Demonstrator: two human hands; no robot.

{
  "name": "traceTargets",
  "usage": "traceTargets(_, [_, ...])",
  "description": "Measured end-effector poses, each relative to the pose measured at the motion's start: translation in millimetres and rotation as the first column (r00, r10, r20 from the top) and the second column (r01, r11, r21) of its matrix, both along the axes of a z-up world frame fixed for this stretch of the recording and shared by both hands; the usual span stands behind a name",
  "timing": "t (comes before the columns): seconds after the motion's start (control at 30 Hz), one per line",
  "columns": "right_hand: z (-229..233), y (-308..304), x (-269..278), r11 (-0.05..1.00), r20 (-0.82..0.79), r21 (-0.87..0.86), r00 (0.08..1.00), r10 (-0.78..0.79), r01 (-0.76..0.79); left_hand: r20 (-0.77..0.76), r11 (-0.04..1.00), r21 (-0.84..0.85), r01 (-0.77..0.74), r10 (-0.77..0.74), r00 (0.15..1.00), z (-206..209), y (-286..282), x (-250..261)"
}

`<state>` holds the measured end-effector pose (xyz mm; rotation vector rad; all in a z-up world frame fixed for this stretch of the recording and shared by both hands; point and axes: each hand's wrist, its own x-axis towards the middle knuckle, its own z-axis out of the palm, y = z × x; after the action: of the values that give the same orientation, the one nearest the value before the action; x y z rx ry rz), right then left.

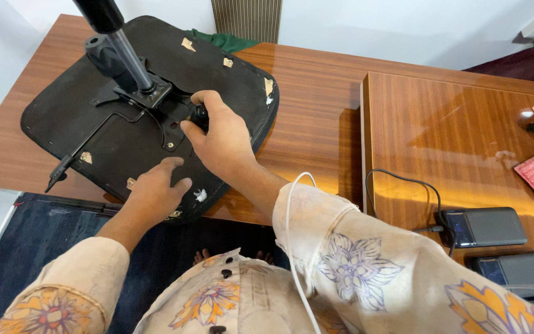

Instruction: The person uses a screwdriver to tighten screws on the underside of an overturned chair base placed on a wooden table. The person repositions the chair once to access another screw and continues tightening.

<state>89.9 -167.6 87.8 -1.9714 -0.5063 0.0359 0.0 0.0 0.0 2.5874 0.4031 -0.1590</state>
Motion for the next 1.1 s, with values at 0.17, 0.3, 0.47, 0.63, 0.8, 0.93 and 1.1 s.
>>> traceTargets(0.17, [-4,7,3,1.0,0.033,0.01,0.999,-0.018,0.018,0.017,0.992,-0.013,-0.128,0.128,0.992,-40,25,-7])
traceTargets(0.3, [-10,8,4,0.999,0.088,0.003,0.995,-0.039,0.038,-0.05,0.947,0.068,-0.314,0.318,0.947,-56,15,-27])
traceTargets(0.47, [-15,8,0,0.999,0.124,-0.004,0.991,-0.047,0.048,-0.051,0.831,-0.077,-0.552,0.549,0.834,-49,11,-37])
traceTargets(0.63, [-15,8,0,0.998,0.113,-0.031,0.992,-0.047,0.051,-0.394,0.382,-0.549,-0.743,0.666,0.633,-37,20,-35])
traceTargets(0.8, [-11,10,4,0.998,0.071,-0.056,0.997,-0.032,0.036,-0.429,0.297,-0.589,-0.751,0.673,0.603,-34,20,-31])
traceTargets(0.93, [-8,15,7,0.996,0.07,-0.089,0.997,-0.022,0.029,-0.552,0.123,-0.565,-0.816,0.678,0.485,-33,22,-25])
traceTargets(1.1, [-8,24,9,0.997,0.092,-0.073,0.996,-0.016,0.022,-0.633,0.049,-0.607,-0.793,0.574,0.519,-31,34,-25])
